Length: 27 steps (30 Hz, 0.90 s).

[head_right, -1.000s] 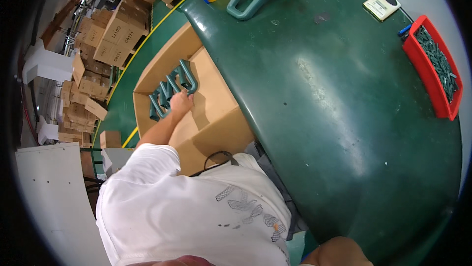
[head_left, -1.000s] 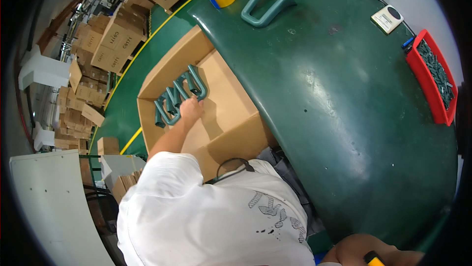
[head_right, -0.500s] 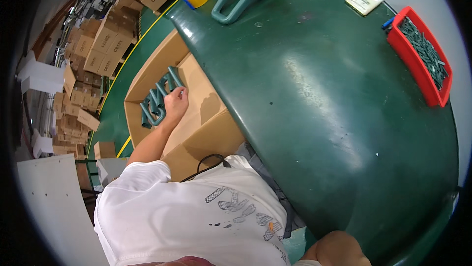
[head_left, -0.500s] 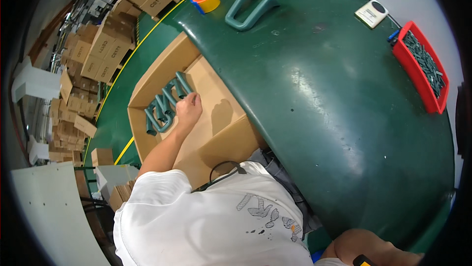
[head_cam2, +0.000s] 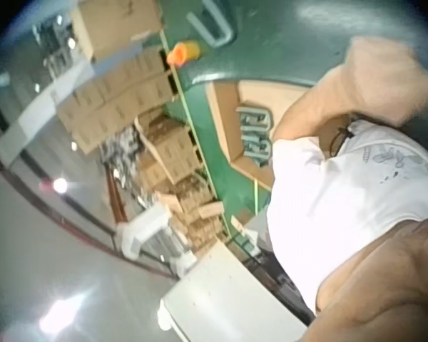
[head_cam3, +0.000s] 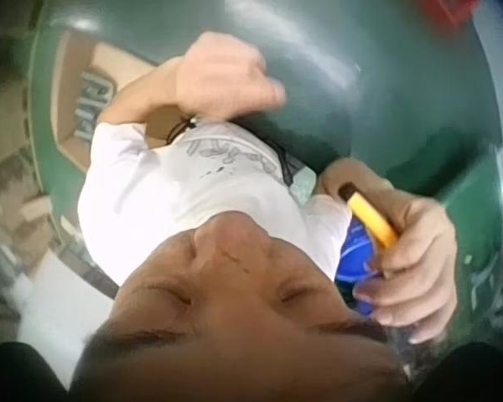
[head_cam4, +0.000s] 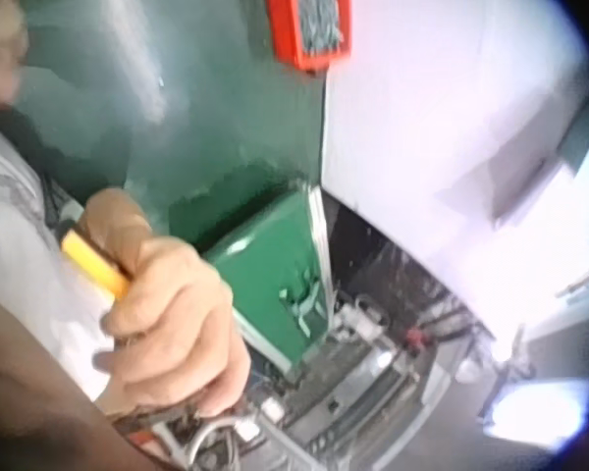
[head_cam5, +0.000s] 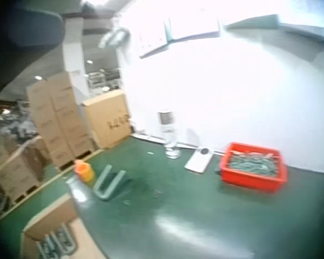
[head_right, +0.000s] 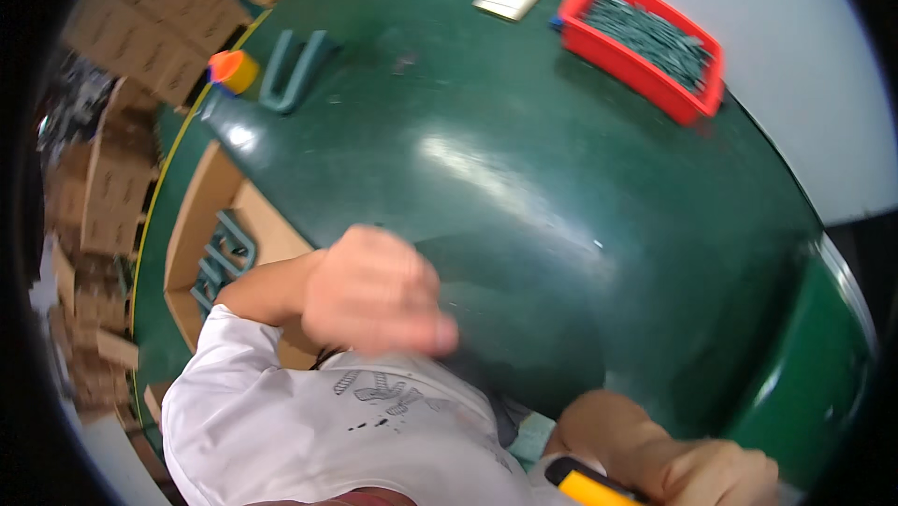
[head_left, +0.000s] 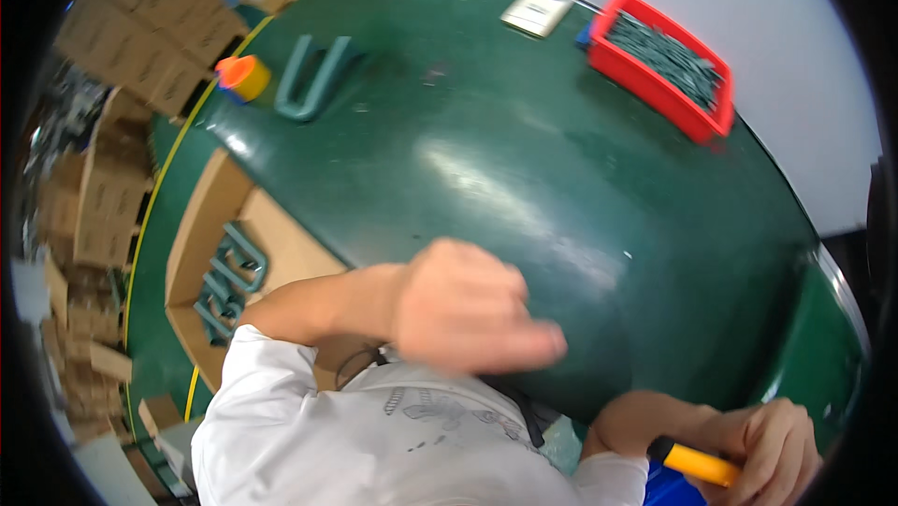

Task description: Deburring and cleaning plastic molded components using a tool and then placing them in a collection box.

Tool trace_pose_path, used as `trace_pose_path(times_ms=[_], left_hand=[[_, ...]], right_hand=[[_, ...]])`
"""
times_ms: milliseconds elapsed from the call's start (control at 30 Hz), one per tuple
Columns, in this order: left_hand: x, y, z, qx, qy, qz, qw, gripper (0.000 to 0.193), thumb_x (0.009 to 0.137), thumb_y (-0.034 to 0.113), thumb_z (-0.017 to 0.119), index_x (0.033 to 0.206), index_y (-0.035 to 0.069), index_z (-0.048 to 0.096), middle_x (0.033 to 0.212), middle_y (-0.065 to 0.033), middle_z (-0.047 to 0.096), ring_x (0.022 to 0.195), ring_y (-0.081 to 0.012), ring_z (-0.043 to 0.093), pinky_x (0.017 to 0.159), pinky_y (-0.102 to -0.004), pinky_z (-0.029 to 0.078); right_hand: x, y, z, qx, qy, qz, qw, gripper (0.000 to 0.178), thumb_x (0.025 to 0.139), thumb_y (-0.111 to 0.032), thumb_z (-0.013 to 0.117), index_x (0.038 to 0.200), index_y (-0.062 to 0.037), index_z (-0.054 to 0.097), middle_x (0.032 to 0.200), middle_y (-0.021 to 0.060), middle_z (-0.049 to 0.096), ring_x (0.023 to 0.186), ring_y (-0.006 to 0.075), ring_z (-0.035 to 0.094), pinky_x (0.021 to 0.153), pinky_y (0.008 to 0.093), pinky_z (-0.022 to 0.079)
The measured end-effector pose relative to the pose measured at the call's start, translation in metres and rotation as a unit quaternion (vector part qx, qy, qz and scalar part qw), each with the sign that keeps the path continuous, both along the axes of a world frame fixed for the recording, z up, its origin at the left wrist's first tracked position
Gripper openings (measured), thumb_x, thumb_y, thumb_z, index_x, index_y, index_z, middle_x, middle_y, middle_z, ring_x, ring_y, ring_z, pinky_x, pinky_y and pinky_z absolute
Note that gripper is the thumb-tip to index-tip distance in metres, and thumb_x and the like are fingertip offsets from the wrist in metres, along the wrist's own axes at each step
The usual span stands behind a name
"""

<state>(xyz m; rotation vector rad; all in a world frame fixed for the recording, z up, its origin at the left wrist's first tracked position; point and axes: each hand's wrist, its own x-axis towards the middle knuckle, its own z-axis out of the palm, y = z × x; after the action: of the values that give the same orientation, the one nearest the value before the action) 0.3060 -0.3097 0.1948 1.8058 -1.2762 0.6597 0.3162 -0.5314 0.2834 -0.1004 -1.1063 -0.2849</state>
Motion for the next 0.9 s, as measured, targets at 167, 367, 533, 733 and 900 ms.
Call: trace_pose_path(times_ms=[167, 367, 533, 733, 900], left_hand=[[0.006, -0.066, 0.039, -0.079, -0.051, -0.222, 0.971, 0.013, 0.072, 0.007, 0.064, 0.083, -0.001, 0.064, 0.08, -0.0159, 0.062, 0.061, -0.0213, 0.058, 0.041, -0.0262, 0.038], [0.01, -0.113, 0.04, -0.175, -0.09, -0.098, 0.976, 0.021, 0.063, 0.011, 0.06, 0.071, -0.009, 0.061, 0.066, -0.0127, 0.055, 0.051, -0.017, 0.047, 0.04, -0.0274, 0.036], [0.001, -0.1, 0.068, -0.155, 0.143, 0.087, 0.974, 0.009, 0.067, 0.004, 0.061, 0.075, 0.006, 0.063, 0.072, -0.0066, 0.057, 0.06, -0.0177, 0.054, 0.046, -0.0302, 0.04], [0.067, -0.02, 0.06, -0.097, 0.037, -0.154, 0.983, 0.01, 0.076, 0.01, 0.07, 0.079, 0.013, 0.061, 0.078, -0.0036, 0.056, 0.067, -0.0187, 0.063, 0.042, -0.0227, 0.044], [0.081, -0.056, 0.043, -0.212, -0.033, -0.084, 0.973, 0.008, 0.065, 0.001, 0.057, 0.071, 0.006, 0.059, 0.077, -0.0108, 0.059, 0.052, -0.0213, 0.056, 0.039, -0.0268, 0.04]], right_hand=[[0.01, -0.017, -0.001, 0.073, -0.044, -0.104, 0.991, 0.012, 0.086, -0.007, 0.056, 0.095, -0.003, 0.062, 0.067, 0.0044, 0.063, 0.049, 0.0117, 0.059, 0.039, 0.0208, 0.038], [0.009, -0.031, 0.002, 0.177, -0.022, -0.203, 0.963, 0.009, 0.086, -0.007, 0.057, 0.093, -0.0032, 0.061, 0.064, 0.0023, 0.06, 0.046, 0.0104, 0.055, 0.038, 0.0197, 0.037], [0.015, -0.023, -0.001, 0.125, -0.002, -0.203, 0.971, 0.012, 0.088, -0.01, 0.055, 0.095, -0.0035, 0.062, 0.064, 0.0012, 0.06, 0.044, 0.0088, 0.053, 0.037, 0.0199, 0.034], [0.014, -0.025, -0.011, -0.038, 0.072, -0.178, 0.981, 0.023, 0.094, -0.022, 0.051, 0.094, -0.0015, 0.061, 0.061, 0.0038, 0.058, 0.043, 0.0123, 0.052, 0.038, 0.0217, 0.033], [0.028, -0.048, -0.016, -0.235, 0.082, -0.261, 0.933, 0.021, 0.099, -0.021, 0.038, 0.104, -0.0013, 0.044, 0.068, 0.0119, 0.06, 0.042, 0.0198, 0.057, 0.033, 0.0276, 0.04]])
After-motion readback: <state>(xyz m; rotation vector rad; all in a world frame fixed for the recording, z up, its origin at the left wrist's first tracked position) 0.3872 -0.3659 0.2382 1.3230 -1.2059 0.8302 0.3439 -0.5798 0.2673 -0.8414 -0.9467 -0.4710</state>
